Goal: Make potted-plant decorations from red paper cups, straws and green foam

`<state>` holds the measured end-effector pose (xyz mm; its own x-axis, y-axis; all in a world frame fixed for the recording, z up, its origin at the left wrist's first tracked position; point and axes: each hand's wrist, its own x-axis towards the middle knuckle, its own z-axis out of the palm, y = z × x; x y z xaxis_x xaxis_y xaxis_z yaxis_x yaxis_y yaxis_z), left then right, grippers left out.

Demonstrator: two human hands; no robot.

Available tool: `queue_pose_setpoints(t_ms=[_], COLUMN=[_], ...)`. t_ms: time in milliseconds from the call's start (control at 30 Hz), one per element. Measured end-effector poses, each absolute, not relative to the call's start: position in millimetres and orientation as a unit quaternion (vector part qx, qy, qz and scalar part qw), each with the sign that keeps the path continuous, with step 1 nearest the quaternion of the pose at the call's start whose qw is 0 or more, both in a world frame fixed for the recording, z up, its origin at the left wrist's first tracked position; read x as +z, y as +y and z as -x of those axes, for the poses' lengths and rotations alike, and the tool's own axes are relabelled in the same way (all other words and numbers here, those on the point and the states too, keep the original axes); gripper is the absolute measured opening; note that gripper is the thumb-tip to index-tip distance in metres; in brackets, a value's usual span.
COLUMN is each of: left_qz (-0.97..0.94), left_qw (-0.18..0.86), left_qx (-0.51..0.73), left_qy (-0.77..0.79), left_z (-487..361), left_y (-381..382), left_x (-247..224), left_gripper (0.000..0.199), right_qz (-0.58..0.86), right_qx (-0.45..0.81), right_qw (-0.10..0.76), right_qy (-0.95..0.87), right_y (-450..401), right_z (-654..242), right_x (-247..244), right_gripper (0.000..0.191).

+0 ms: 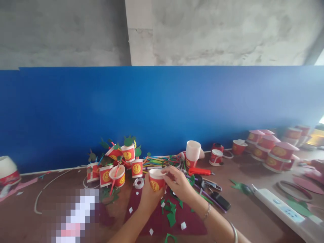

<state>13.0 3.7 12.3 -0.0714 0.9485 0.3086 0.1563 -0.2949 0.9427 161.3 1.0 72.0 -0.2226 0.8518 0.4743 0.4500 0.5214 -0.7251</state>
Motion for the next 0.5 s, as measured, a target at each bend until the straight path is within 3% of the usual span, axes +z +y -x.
queue_pose_setpoints(t_ms=[67, 200, 267, 500], left_qz=[-0.513, -0.483, -0.497, -0.504], left_qw=[0.355, 0.368, 0.372, 0.377], left_qx=[0.586, 0.629, 0.626, 0.613], left_qy=[0.516, 0.485, 0.471, 0.478], left_z=[-5, 7, 9, 12], left_y=[0, -5, -6, -4], left_x=[2, -19, -22, -13], left_gripper=[0.062, 0.057, 0.058, 0.059], right_qz=[0.498, 0.575, 0.596, 0.557], right_qx=[0.170, 0.059, 0.030, 0.126], right_qw=[0.435, 0.250, 0.211, 0.258], right_qy=[-0.731, -0.777, -0.774, -0.779], right_y=[1, 5, 5, -1], right_z=[-166, -184, -188, -189], right_x=[49, 12, 2, 1], right_gripper=[0.019, 0.024, 0.027, 0.035])
